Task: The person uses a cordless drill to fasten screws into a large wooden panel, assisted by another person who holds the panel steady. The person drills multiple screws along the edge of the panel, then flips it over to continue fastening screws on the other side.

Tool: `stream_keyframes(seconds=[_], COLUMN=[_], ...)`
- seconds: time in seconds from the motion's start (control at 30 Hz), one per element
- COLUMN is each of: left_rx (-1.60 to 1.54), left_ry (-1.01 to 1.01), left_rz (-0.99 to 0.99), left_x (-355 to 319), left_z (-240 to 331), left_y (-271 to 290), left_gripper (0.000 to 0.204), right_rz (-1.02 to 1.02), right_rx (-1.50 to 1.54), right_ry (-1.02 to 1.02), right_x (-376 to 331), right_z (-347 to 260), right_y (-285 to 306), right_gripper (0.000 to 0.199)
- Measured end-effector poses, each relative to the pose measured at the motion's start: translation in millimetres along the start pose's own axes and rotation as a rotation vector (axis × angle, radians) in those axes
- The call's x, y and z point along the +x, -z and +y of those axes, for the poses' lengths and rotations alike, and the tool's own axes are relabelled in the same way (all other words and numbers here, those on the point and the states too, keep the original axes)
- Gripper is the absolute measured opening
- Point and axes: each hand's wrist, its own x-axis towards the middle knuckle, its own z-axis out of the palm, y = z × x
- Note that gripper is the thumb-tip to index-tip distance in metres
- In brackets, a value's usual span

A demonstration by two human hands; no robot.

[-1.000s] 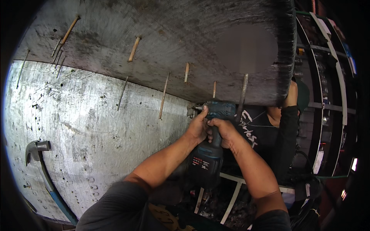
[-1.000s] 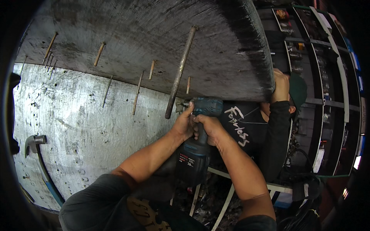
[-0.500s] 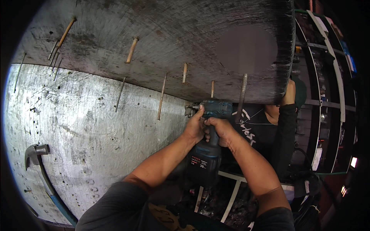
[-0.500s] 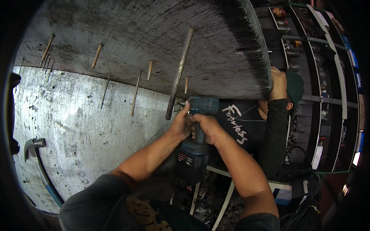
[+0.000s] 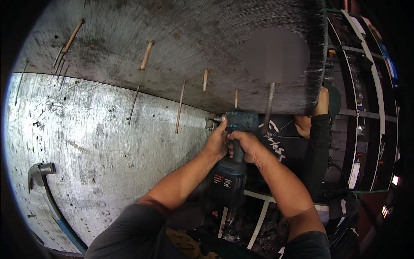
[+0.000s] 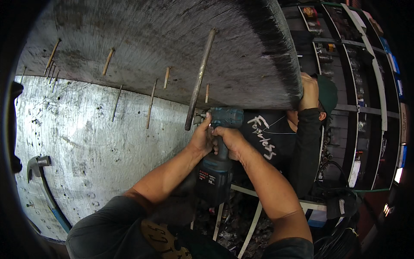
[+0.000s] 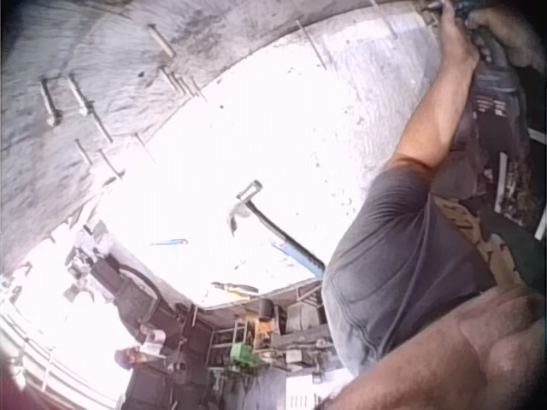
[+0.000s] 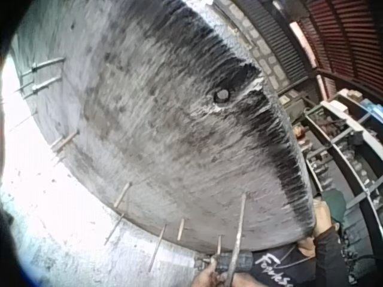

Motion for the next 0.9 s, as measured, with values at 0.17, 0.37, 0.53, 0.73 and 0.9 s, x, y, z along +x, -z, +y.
stream_keyframes(seconds=[0.17,0.37,0.53,0.73,0.9], left_rx=[0.014,0.001,0.002,-0.014,-0.017], left_ry=[-0.019,-0.012,-0.014,-0.026,-0.017], left_rz=[0.031,0.013,0.033,0.063,0.053], left_x=[-0.3,-1.1,0.9,2.9,5.5], left_z=[1.0,1.8,-0.7,-3.8,-4.5], left_y=[-2.1,-2.4,0.7,1.1,3.0], left_gripper=[0.074,0.073,0.074,0.074,0.075], right_rz=[0.011,0.003,-0.008,0.009,0.010], right_rx=[-0.010,-0.005,-0.028,-0.013,-0.006], right_ry=[-0.010,-0.017,-0.008,-0.020,-0.031], right_x=[0.9,1.6,2.0,2.6,2.8], right_z=[-0.1,-0.5,0.7,0.5,1.2], right_y=[0.6,1.0,1.2,1.7,2.5], right_gripper=[0.017,0.018,0.018,0.018,0.018])
